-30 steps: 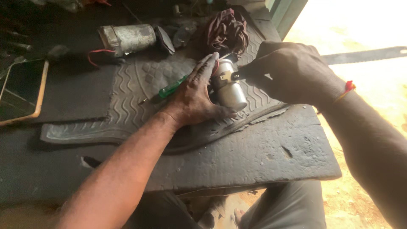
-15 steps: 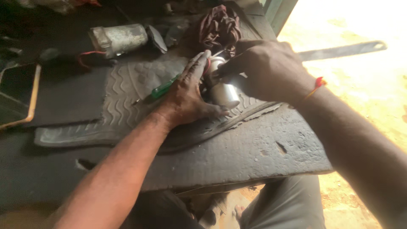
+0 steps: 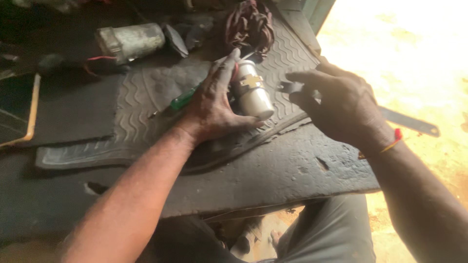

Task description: The person is repairing a cylindrical electrical component, likely a starter motor, on a workbench. They use a screwdriver to adjust internal parts and connect wires to the terminals.

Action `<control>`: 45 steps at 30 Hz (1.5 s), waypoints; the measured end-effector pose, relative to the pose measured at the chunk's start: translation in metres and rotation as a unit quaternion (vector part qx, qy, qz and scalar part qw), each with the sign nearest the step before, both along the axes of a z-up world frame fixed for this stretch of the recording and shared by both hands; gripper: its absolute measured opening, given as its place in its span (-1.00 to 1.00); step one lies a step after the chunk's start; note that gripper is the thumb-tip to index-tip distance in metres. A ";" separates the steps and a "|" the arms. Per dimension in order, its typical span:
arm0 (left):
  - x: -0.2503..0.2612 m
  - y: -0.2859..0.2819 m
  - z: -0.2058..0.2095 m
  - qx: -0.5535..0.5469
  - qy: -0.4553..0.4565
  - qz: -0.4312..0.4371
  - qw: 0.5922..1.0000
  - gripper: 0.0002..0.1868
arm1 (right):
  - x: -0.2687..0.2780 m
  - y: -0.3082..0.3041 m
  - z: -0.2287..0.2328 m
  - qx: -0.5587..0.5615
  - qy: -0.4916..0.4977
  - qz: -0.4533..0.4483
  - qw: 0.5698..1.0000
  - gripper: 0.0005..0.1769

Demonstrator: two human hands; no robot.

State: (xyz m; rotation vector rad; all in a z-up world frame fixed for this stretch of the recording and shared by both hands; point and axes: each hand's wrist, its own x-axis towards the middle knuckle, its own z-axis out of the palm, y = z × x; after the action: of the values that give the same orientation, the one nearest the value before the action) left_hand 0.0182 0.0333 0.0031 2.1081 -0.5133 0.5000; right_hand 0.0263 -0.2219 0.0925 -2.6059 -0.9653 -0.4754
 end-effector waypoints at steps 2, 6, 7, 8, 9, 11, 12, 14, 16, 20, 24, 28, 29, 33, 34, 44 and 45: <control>0.003 0.003 0.001 0.001 -0.008 -0.019 1.000 0.42 | 0.001 -0.001 -0.005 0.002 0.036 -0.007 0.999 -0.72; 0.001 0.010 0.005 0.014 -0.007 -0.056 0.998 0.36 | 0.001 0.003 -0.012 0.006 0.030 -0.004 1.000 -0.78; 0.000 0.011 0.006 0.012 -0.001 -0.058 0.998 0.35 | 0.001 0.005 -0.014 0.023 0.044 0.000 0.999 -0.78; 0.000 0.011 0.007 0.010 0.004 -0.060 0.998 0.34 | 0.001 0.007 -0.017 0.041 0.057 0.002 0.998 -0.77; 0.000 0.011 0.008 0.008 0.009 -0.063 0.998 0.33 | 0.002 0.008 -0.019 0.059 0.070 0.005 0.996 -0.77; 0.000 0.011 0.009 0.005 -0.006 -0.073 0.997 0.27 | -0.001 0.008 -0.024 0.060 0.072 -0.014 0.996 -0.75; 0.000 0.010 0.009 0.002 -0.013 -0.078 0.997 0.25 | -0.002 0.007 -0.027 0.060 0.073 -0.023 0.995 -0.75; 0.000 0.008 0.010 0.010 -0.007 -0.076 0.997 0.24 | 0.006 0.010 -0.030 0.092 -0.007 0.031 0.995 -0.77; -0.003 0.005 0.011 0.016 -0.010 -0.072 0.997 0.23 | 0.009 0.010 -0.032 0.102 -0.011 0.035 0.994 -0.77; -0.005 0.005 0.012 0.034 -0.029 -0.059 0.997 0.26 | 0.003 0.003 -0.033 0.075 0.087 -0.011 0.993 -0.75; -0.004 0.005 0.008 0.029 -0.015 -0.055 0.998 0.34 | 0.003 0.004 -0.032 -0.009 0.093 -0.011 0.996 -0.77; -0.003 0.015 0.011 -0.014 0.021 -0.065 0.998 0.51 | 0.014 0.008 -0.012 -0.026 0.071 -0.085 0.993 -0.76; -0.002 0.020 0.013 -0.037 0.058 -0.062 0.996 0.52 | 0.015 0.007 -0.006 -0.032 0.069 -0.096 0.993 -0.77; -0.007 0.042 0.023 0.014 0.106 -0.026 0.994 0.31 | 0.036 0.013 0.006 -0.083 0.169 -0.148 0.971 -0.75; -0.009 0.043 0.023 0.036 0.108 -0.002 0.994 0.13 | 0.044 0.016 0.005 -0.072 0.169 -0.147 0.972 -0.75; -0.014 0.041 0.032 -0.282 0.231 -0.122 0.923 -0.77 | 0.090 0.033 -0.067 0.036 0.010 -0.064 0.997 -0.80; -0.016 0.040 0.036 -0.328 0.239 -0.144 0.902 -0.76 | 0.088 0.031 -0.064 0.032 0.026 -0.078 0.996 -0.79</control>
State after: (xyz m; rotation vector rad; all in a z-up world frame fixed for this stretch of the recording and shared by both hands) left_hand 0.0020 0.0730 0.0389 1.3956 -0.2984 -0.0371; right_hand 0.1148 -0.1912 0.0281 -2.6327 -0.7219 -0.4657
